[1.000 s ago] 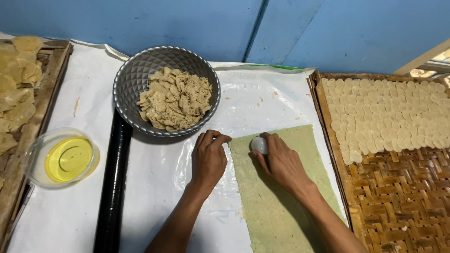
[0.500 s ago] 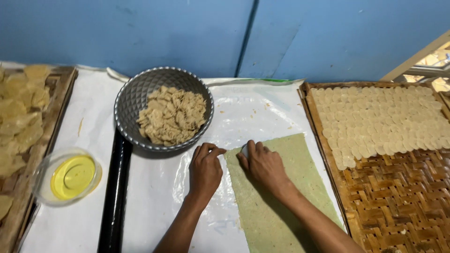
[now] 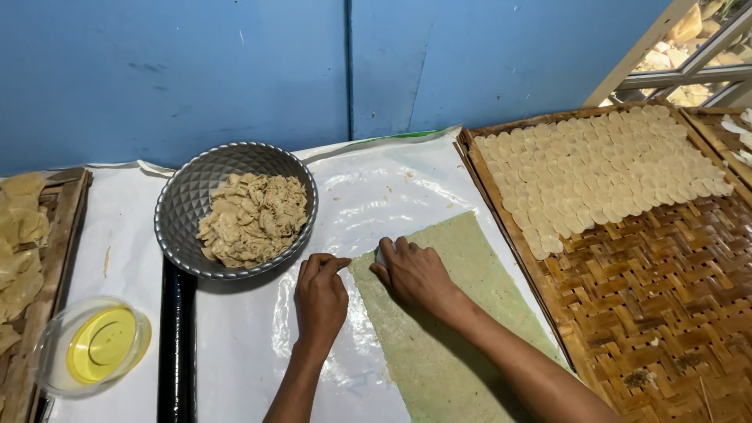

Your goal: Cut small circular shapes out of a flat sheet of dough using a round cutter.

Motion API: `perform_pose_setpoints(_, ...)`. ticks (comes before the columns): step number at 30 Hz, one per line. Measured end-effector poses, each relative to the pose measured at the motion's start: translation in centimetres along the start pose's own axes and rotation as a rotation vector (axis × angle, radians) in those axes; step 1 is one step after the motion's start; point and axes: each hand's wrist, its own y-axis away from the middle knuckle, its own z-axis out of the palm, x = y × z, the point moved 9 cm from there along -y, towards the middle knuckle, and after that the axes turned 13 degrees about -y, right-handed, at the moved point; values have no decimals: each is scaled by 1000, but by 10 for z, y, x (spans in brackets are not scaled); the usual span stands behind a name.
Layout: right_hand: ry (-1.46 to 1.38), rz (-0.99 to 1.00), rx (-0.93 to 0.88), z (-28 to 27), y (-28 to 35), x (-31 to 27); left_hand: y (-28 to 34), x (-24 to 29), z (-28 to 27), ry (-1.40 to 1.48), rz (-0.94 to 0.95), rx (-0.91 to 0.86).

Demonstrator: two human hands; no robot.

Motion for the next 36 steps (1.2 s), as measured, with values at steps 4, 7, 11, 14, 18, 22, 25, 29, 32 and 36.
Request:
perform_pose_setpoints(4,33,74,62,-5,4,-7,0,2,-2,1,-8,-6)
perform_pose_setpoints(7,-79,65,-2,-17,10,-8,0,0,-1,-3,-31,-19)
perform_pose_setpoints(11,-448,161,12,-42,25,1,-1,-2,1,14,-18,-16)
perform_pose_setpoints(14,-488,231,115,-30,34,42,-1,-2,-1,20,-15,-11)
perform_pose_setpoints(18,-417,270,164,-28,44,66,-1,0,-4,13,-1,9)
perform_pose_setpoints(22,-370,205,73,-25,39,57,-1,-3,-1,15,3,25)
perform_pose_setpoints(25,-300,183,62,-27,32,50,-1,-3,0,6,16,37)
perform_pose_setpoints(29,-250,136,41,-26,22,43,-2,-2,-1,10,21,40)
perform_pose_setpoints(32,-209,138,16,-27,17,34,-1,-3,2,5,23,40)
perform_pose_setpoints(36,-93,174,-15,-9,8,43,-2,-2,0,2,27,45)
